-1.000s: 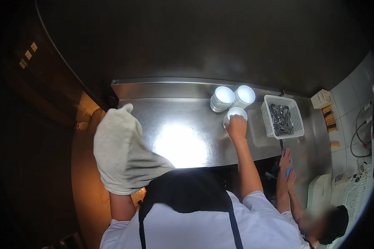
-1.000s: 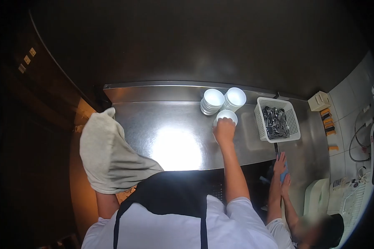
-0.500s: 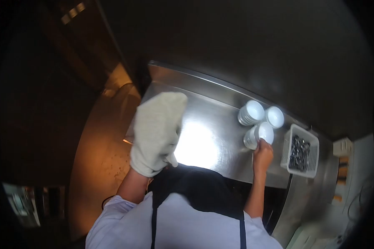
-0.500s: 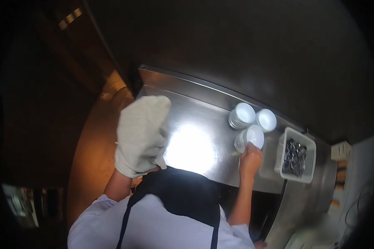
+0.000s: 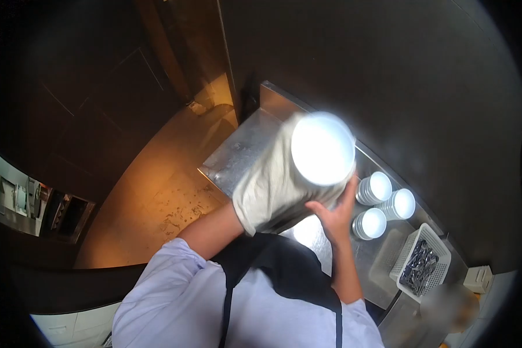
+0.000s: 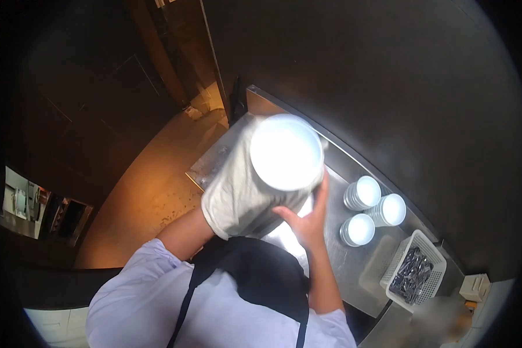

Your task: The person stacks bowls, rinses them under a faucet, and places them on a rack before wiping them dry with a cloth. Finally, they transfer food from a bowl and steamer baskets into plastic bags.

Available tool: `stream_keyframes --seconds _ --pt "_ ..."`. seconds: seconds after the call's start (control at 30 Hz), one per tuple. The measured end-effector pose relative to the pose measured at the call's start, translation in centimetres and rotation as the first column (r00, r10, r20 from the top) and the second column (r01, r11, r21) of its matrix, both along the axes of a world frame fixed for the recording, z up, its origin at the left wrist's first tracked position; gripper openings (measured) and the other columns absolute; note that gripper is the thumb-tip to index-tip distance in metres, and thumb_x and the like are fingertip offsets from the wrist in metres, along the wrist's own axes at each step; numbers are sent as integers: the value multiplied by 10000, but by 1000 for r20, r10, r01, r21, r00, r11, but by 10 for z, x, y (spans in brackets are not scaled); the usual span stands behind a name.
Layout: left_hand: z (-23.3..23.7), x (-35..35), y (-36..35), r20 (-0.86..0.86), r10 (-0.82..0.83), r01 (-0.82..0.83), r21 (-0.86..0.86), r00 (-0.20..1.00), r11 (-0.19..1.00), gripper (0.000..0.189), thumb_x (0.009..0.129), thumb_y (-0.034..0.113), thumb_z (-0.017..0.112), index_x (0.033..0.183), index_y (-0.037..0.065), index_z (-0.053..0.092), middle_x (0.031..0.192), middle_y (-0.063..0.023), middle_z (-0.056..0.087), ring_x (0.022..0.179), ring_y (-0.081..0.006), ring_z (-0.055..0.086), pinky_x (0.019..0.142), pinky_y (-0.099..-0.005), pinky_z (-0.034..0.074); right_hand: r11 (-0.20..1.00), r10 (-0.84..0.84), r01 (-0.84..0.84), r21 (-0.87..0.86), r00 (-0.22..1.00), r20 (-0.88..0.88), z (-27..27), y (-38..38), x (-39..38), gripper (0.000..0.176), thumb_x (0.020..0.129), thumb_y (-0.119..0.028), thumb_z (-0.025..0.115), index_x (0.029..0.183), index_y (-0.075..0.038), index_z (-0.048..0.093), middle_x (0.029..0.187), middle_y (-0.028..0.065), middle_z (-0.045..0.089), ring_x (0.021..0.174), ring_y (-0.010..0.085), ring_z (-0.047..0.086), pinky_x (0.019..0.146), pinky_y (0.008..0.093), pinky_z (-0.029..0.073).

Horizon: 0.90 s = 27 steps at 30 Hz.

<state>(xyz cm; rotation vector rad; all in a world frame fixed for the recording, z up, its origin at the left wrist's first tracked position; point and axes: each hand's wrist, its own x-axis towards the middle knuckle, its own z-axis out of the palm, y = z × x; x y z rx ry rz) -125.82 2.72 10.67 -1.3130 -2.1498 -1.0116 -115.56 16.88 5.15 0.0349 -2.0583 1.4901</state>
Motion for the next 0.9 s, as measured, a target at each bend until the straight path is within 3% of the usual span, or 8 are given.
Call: stream_keyframes --seconds 0.07,0.13,0.47,0.6,0.63,0.73,0.83,0.9 --pt "5 -19 -1 21 48 -48 32 999 998 488 908 393 664 1232 52 531 1137 -120 606 1039 -240 625 917 -394 521 862 454 -288 -418 805 381 -26 4 2 748 748 -244 880 1369 -2 541 1273 205 656 1185 315 623 1037 419 454" --pt "8 -48 -10 78 128 -135 83 989 987 490 910 395 659 1236 52 531 1141 -121 606 1042 -239 624 916 -393 520 903 424 -360 -235 657 624 -54 0 4 618 840 -229 809 1338 34 553 1259 197 661 1125 249 645 993 358 477" --pt "-51 -68 -104 783 -358 -411 586 508 698 499 922 405 635 1258 51 531 1162 -127 608 1059 -230 621 913 -389 516 775 177 -30 -631 969 172 -50 72 87 491 915 -204 668 1323 47 556 1158 101 674 1028 172 638 913 307 488" --pt "-57 -33 -44 785 -456 -170 561 419 810 503 927 409 626 1267 51 532 1171 -129 609 1066 -227 620 912 -388 514 936 259 -198 -292 947 188 23 51 32 560 920 -280 624 1368 35 505 1244 164 604 1031 228 609 926 367 486" --pt "-54 -27 -30 781 -453 -86 534 430 841 504 928 410 623 1269 51 532 1173 -129 609 1068 -226 619 911 -388 514 964 164 -166 206 986 26 35 40 1 470 893 -218 615 1284 29 531 1171 181 601 968 281 609 890 383 496" --pt "-50 -16 -11 745 -421 129 419 516 899 507 931 413 616 1276 51 532 1179 -131 610 1073 -224 618 910 -386 512 698 249 -98 710 962 -112 19 9 -64 268 831 -79 574 1079 19 542 984 211 563 865 412 574 840 431 500" --pt "-55 -19 -13 719 -372 228 294 587 928 510 935 416 609 1282 50 532 1185 -133 610 1078 -221 617 909 -385 511 882 -51 -83 464 962 267 -20 -13 -68 272 844 -60 567 1102 25 562 1015 216 603 885 419 596 839 442 503" --pt "-62 -23 -17 711 -343 257 231 614 938 513 937 418 604 1287 50 532 1190 -134 610 1081 -220 617 908 -385 510 946 148 -40 -323 936 318 -38 -21 -74 276 926 -104 520 1155 40 578 1055 178 686 973 337 668 864 413 524"
